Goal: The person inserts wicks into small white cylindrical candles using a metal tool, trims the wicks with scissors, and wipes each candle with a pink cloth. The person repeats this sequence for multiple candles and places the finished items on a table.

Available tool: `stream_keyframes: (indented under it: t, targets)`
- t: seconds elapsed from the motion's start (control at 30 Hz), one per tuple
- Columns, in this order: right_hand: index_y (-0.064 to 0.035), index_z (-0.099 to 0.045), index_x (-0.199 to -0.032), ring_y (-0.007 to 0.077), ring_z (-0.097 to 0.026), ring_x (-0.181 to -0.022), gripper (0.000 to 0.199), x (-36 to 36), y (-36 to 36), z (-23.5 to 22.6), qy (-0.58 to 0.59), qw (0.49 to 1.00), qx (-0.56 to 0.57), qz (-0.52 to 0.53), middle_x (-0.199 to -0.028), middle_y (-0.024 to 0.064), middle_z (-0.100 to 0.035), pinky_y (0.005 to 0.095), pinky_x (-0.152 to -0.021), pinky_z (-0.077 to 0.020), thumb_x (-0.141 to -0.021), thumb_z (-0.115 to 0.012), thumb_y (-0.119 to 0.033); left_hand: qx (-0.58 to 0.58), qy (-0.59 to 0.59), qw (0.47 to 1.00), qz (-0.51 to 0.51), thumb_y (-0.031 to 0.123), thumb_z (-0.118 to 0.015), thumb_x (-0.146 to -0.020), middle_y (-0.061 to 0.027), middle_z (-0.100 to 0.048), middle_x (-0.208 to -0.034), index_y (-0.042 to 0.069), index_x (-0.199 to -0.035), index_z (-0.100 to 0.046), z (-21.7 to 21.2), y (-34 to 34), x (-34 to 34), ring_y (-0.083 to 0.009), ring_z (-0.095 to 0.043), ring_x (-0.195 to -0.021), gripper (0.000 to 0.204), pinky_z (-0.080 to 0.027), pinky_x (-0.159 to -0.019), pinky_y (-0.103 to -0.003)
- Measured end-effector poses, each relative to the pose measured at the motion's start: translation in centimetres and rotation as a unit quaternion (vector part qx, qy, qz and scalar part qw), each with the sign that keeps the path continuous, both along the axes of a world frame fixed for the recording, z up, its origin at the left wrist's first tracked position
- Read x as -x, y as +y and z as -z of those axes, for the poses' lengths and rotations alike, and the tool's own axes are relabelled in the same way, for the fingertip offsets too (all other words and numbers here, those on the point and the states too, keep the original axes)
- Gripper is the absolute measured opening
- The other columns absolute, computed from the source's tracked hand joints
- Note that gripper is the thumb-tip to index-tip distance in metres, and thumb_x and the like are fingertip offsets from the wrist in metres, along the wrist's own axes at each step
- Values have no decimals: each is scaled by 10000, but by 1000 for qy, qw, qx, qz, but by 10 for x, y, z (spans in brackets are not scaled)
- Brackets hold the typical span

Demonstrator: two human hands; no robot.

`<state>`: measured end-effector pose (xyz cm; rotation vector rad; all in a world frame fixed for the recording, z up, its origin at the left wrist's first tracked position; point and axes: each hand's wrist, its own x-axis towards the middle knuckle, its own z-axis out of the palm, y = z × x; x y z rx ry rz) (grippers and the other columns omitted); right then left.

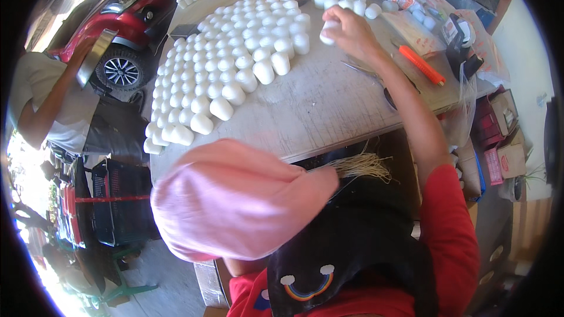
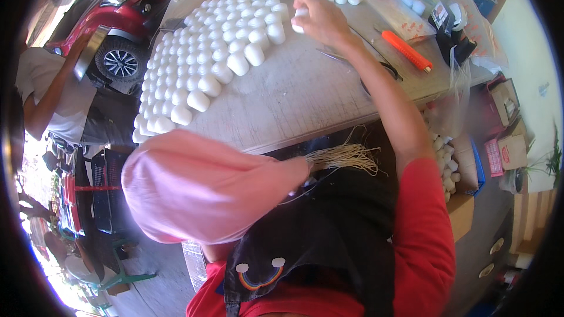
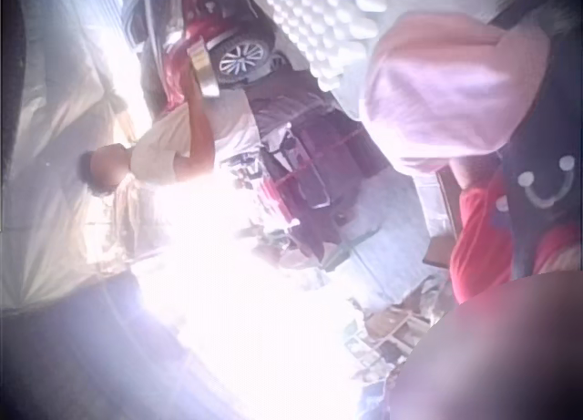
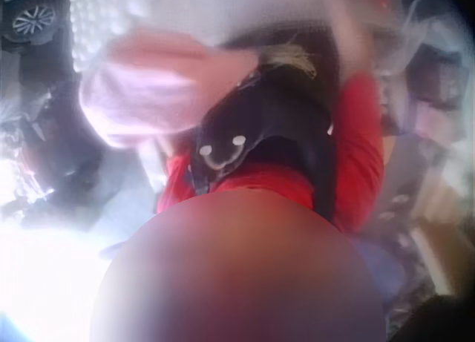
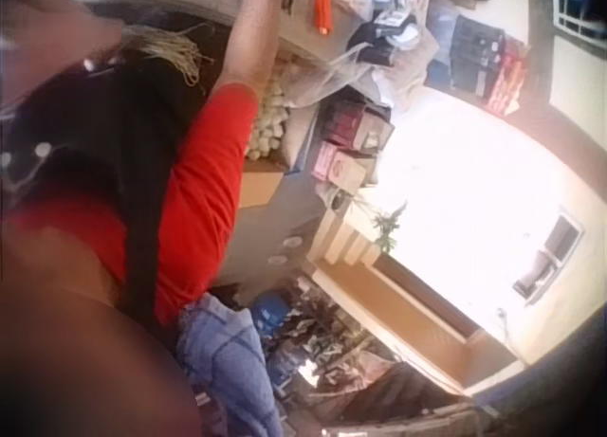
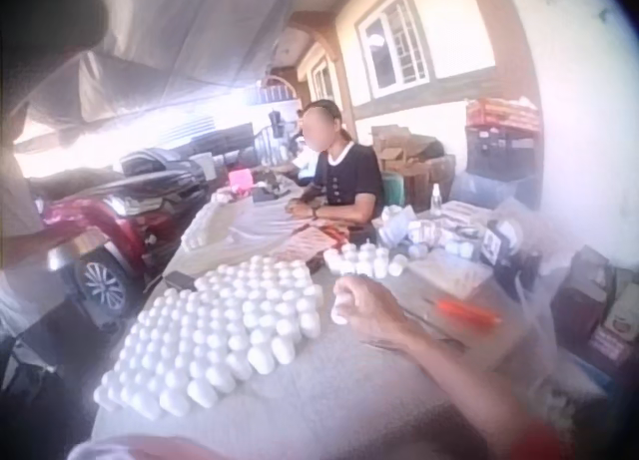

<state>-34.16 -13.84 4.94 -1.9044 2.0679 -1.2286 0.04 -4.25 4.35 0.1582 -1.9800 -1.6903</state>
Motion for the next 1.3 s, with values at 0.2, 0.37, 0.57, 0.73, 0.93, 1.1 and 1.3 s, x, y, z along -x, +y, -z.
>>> stream_keyframes:
  t: [0.2,0.37,0.57,0.73,0.93,1.1,1.3]
  targets:
    - [-106,-609,-1135,316,-627,-1070,351,31,-85,20,89,985,-81,125,-1076,157,-672,440,-903,-488,-815,-658,-242,-125,22,992,-23,80,-715,-748,-84,-666,-872,41,-885,-677,32,13,8,-235,-640,-827,147,-494,-731,-328]
    - [-96,-648,-1137,322,-643,-1025,377,30,-136,36,1,997,-5,71,-1092,179,-675,384,-896,-497,-770,-563,-117,-155,12,988,-22,80,-714,-753,-80,-666,-870,42,-882,-679,48,15,9,-229,-641,-829,140,-496,-731,-324]
    - [-82,-624,-1196,183,-648,-925,417,45,-104,23,-38,999,-15,10,-1024,106,-694,294,-788,-515,-819,-483,24,-157,17,987,-19,80,-712,-758,-76,-666,-868,42,-879,-681,49,17,16,-223,-642,-831,131,-499,-731,-320]
    - [-26,-644,-1128,126,-626,-869,237,79,9,-12,-23,985,155,-72,-995,78,-676,291,-775,-524,-922,-579,-123,-153,21,988,-18,80,-711,-763,-73,-666,-866,42,-877,-682,50,24,27,-217,-643,-833,123,-501,-730,-316]
    - [-1,-585,-1230,173,-594,-861,302,173,232,61,-77,912,323,241,-1035,93,-626,299,-731,-507,-971,-565,-156,-139,23,990,-27,81,-709,-769,-69,-667,-863,42,-874,-684,49,33,37,-211,-644,-835,115,-503,-730,-312]
    - [-21,-578,-1208,194,-578,-695,281,240,369,208,17,857,212,469,-861,109,-619,319,-620,-492,-1023,-477,-206,-136,19,989,-48,81,-708,-774,-66,-667,-861,42,-872,-686,50,43,39,-206,-645,-837,107,-505,-730,-308]
    - [-4,-546,-1215,422,-595,-1021,301,240,445,384,214,843,-193,454,-1145,259,-599,514,-830,-479,-937,-490,-106,-130,20,990,-56,81,-706,-780,-62,-667,-858,43,-869,-687,55,45,52,-199,-646,-840,99,-507,-730,-304]
